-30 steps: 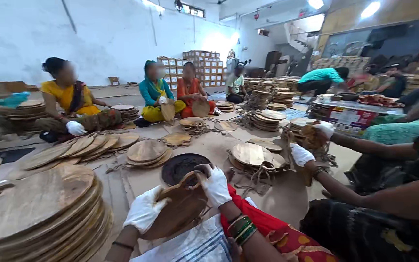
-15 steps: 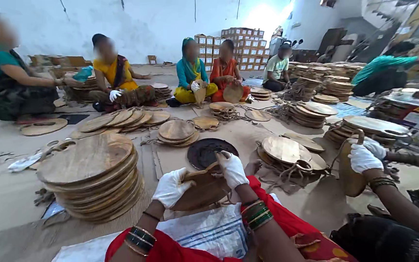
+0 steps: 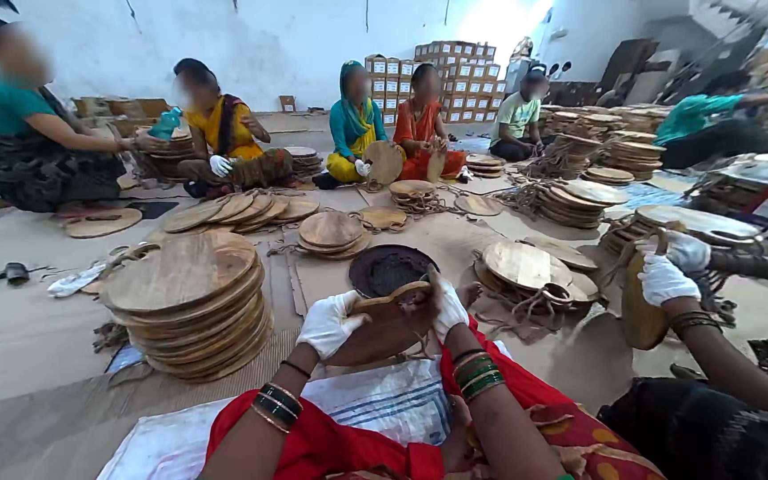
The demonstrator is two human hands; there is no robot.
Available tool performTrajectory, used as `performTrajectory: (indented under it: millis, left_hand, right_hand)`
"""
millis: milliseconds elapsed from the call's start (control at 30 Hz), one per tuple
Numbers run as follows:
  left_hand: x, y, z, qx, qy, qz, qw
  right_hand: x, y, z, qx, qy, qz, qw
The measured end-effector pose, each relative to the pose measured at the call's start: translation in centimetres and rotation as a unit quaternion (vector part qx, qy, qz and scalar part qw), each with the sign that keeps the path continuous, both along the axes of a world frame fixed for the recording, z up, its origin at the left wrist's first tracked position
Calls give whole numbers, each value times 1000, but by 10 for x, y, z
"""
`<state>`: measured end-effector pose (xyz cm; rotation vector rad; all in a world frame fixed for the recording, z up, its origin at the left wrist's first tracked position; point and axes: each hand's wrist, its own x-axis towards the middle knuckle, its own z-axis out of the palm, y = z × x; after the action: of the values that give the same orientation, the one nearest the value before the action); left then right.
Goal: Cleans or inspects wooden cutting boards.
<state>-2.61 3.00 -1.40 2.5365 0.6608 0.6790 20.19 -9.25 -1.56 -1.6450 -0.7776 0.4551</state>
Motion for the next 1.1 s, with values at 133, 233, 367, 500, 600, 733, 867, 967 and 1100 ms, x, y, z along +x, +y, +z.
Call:
performTrajectory:
  millis: [133,233,367,500,600,733,867,967,1100]
  left_hand:
    - [-2,-6,17,-39,38,29,998]
    - [-10,5,14,-73,17,50,996]
    - [-23,26,-6,-92,-37,49,994]
    - [-13,34,2,-111,-31,63,991]
    - [-6,36,9,-112,-13,73,991]
    - [1,49,2,-105,5,80,991]
    - [7,71,-8,-127,11,93,988]
    - [2,75,-12,-145,-8,80,986]
    - [1,74,-16,-139,-18,82,987]
  right_hand:
    - [-2,-8,-3,-50,-109,-4,993]
    - [0,-4,-7,-25,-16,-32,999]
    - [3,3,-3,2,17,-7,1000]
    - [6,9,7,-4,-156,-49,987]
    - [7,10,4,-1,-350,-67,934]
    - [12,15,-14,-71,-501,-68,860]
    - [12,22,-28,-133,-524,-73,838]
    - [7,24,-37,-87,-530,-78,840]
    - [4,28,-40,-63,-571,-95,813]
